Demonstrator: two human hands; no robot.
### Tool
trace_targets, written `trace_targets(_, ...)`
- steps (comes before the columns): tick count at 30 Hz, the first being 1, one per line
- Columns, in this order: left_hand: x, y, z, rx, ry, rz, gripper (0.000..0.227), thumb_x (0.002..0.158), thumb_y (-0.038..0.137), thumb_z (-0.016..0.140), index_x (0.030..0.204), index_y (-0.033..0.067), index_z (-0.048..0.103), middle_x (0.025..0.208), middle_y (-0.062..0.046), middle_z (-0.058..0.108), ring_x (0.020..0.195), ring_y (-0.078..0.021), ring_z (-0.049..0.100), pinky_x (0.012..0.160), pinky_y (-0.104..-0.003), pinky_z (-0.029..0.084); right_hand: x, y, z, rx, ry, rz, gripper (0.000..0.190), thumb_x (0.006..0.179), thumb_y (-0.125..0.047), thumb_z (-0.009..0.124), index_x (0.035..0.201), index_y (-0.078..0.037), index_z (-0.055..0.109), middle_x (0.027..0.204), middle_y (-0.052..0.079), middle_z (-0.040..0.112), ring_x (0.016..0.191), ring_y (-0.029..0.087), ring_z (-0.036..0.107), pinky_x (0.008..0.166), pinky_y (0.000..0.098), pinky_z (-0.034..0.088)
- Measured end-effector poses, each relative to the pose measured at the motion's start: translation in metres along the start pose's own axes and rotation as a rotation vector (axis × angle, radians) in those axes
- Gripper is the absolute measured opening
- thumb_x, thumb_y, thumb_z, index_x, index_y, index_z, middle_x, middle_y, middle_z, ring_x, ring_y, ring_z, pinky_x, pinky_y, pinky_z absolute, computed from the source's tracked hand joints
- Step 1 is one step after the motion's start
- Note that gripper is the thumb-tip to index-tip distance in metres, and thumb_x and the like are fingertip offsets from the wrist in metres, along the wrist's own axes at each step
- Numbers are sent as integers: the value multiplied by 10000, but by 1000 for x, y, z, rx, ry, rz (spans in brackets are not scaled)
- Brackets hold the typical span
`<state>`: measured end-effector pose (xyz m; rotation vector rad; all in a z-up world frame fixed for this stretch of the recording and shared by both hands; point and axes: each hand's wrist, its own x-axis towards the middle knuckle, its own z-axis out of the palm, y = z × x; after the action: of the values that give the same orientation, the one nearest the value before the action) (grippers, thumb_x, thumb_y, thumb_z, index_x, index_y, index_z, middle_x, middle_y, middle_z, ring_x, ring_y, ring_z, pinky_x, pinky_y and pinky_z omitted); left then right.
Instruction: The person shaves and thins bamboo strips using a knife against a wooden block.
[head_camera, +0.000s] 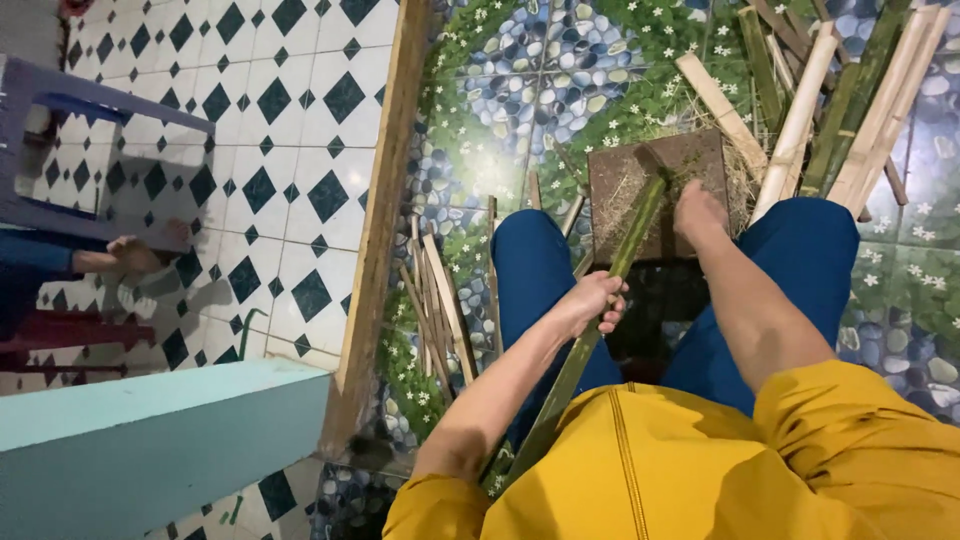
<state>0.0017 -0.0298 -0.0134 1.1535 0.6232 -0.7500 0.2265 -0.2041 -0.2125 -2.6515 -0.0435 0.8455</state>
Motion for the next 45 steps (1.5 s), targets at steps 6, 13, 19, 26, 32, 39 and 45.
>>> trace_targets(6, 3, 4, -13, 25, 35, 19, 242, 1088, 225, 401, 1207, 21, 451, 747, -78, 463, 535, -128, 403, 327, -271, 339, -32, 9, -3, -70, 16, -70, 312, 978, -15, 592, 1267, 67, 507, 1127, 373, 713, 1098, 546, 684, 876, 684, 537)
trace_targets(13, -13, 18, -7, 27, 12, 2, 257, 1105, 190, 378, 1238, -17, 451, 749, -86, 476, 545, -129, 422, 343, -265, 357, -37, -3, -24, -102, 36, -101, 286, 949, -16, 657, 1180, 22, 492, 1033, 337, 729, 1016, 520, 712, 804, 655, 574)
trace_targets(19, -11, 10, -11, 6, 5, 14, 289, 1115, 190, 384, 1267, -44, 459, 769, -97, 495, 567, -133, 447, 354, -261, 374, -11, 19, 0, 104, -89, 15, 666, 1033, -175, 564, 1584, 1, 235, 1277, 389, 626, 1243, 549, 590, 971, 688, 484)
trace_targets(26, -11, 8, -16, 23, 17, -2, 297, 1114, 215, 399, 1266, -35, 450, 762, -90, 481, 554, -126, 418, 335, -261, 352, -137, -11, -26, -100, 22, -245, 302, 1079, -252, 490, 1237, 2, 450, 1006, 342, 731, 1022, 533, 712, 852, 622, 540)
trace_targets(32, -22, 21, -11, 94, 22, -49, 581, 1117, 221, 379, 1548, -91, 145, 800, -113, 488, 580, -137, 451, 384, -261, 366, -164, 5, -19, -284, 125, -480, 179, 1023, -205, 517, 1131, -71, 471, 834, 304, 681, 845, 541, 712, 708, 594, 555)
trace_targets(39, -20, 16, -13, 131, 52, -44, 646, 1117, 225, 396, 1573, -102, 78, 799, -130, 524, 598, -151, 493, 401, -275, 408, -114, 15, -27, -332, 117, -384, 173, 1063, -302, 473, 1116, -138, 467, 884, 253, 765, 918, 472, 761, 806, 557, 580)
trace_targets(45, -23, 19, -13, 151, 65, -56, 681, 1113, 230, 390, 1589, -114, 46, 796, -126, 541, 583, -139, 498, 379, -270, 396, -153, -8, -26, -223, 35, -441, 169, 1009, -224, 532, 1127, -120, 469, 906, 288, 747, 914, 524, 732, 795, 606, 547)
